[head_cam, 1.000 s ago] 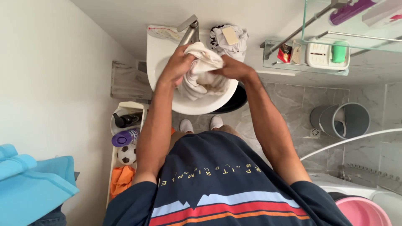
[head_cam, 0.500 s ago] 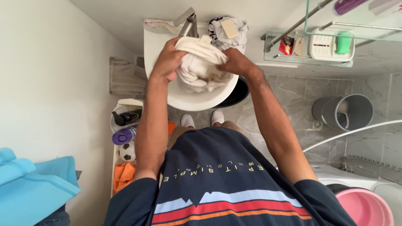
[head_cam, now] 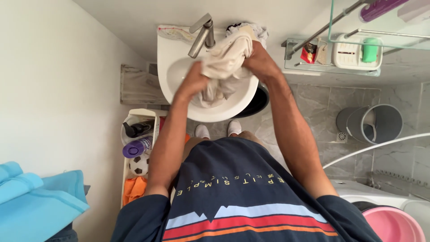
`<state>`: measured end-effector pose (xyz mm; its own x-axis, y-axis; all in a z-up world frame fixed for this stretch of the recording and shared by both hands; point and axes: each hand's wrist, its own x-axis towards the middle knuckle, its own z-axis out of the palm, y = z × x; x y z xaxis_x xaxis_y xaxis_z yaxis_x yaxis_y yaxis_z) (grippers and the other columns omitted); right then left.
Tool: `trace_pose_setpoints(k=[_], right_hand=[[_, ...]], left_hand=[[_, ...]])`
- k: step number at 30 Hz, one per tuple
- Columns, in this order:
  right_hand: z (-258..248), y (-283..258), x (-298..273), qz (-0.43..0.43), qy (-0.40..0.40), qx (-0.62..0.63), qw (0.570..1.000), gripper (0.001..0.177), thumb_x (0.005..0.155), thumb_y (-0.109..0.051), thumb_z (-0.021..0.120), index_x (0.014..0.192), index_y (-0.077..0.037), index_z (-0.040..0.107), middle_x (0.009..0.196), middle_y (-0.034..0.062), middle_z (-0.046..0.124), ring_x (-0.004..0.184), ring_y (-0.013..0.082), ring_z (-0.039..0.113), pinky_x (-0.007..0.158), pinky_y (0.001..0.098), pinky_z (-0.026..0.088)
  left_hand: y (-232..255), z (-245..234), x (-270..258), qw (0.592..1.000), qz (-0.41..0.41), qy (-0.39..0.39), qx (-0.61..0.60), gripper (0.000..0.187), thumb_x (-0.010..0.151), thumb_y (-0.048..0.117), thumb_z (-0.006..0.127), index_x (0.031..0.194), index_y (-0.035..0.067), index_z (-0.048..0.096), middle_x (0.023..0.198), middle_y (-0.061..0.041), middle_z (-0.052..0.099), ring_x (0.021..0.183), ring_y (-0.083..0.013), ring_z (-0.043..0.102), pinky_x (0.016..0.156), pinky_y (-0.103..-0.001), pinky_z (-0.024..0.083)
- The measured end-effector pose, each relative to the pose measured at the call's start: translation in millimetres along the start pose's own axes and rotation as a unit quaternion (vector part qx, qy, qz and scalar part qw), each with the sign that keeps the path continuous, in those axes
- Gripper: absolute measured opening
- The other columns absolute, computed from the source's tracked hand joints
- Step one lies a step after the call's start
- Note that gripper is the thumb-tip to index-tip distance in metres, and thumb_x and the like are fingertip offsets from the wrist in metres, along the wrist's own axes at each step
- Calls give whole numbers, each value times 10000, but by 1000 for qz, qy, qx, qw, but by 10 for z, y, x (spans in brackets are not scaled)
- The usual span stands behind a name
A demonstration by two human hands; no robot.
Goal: Fold a white garment using a flat surface over a sink in a bathroom.
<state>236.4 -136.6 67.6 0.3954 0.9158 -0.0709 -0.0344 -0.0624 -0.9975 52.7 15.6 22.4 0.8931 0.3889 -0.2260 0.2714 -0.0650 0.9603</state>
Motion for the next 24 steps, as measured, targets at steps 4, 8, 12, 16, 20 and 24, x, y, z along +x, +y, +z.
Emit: trace_pose_setpoints(k=[4,8,12,16,20,24], right_hand=[[-126,-123,-63,89,-61,-215,971,400,805,-91,875,1157,-4,705,1060,107,764,935,171,709,891,332,564],[-246,406,-87,84,-108,-220,966,322,909,-119,761,1207,-2,735,1118,134,778,1005,197,699,951,356,541],[-126,479,-158,179,2,299,937,381,946,-80,618,1322,-24,597,1255,137,730,1134,241,733,1039,401,591],[-107,614,-248,188,0,489,852,394,1033,-117,586,1388,52,580,1263,194,709,1104,302,716,1005,452,580],[105,203,-329,119,-9,597,793,391,1022,-215,626,1326,28,582,1216,201,700,1051,325,733,986,479,591],[46,340,-274,96,-7,543,834,462,913,-105,705,1326,68,587,1148,233,708,994,332,749,939,452,619]], left_hand=[[-38,-236,-18,983,56,86,-155,302,977,98,597,1238,-16,697,1216,-113,744,1144,-189,662,995,-294,508],[-56,-238,-1,936,40,75,-342,300,1010,91,590,1272,-36,658,1209,-111,720,1125,-180,655,990,-309,519],[-127,-180,60,942,21,59,-329,402,978,100,628,1362,-13,593,1274,-121,688,1167,-189,647,1025,-308,508],[-54,-44,83,981,28,78,-177,453,954,122,671,1379,-4,575,1305,-136,680,1214,-217,640,1061,-337,498],[128,58,12,994,85,30,-65,626,858,178,773,1408,38,508,1377,-140,566,1300,-250,527,1082,-401,466],[-57,169,20,990,96,-35,-99,385,1022,353,668,1215,23,619,1227,-123,656,1234,-253,586,1081,-435,487]])
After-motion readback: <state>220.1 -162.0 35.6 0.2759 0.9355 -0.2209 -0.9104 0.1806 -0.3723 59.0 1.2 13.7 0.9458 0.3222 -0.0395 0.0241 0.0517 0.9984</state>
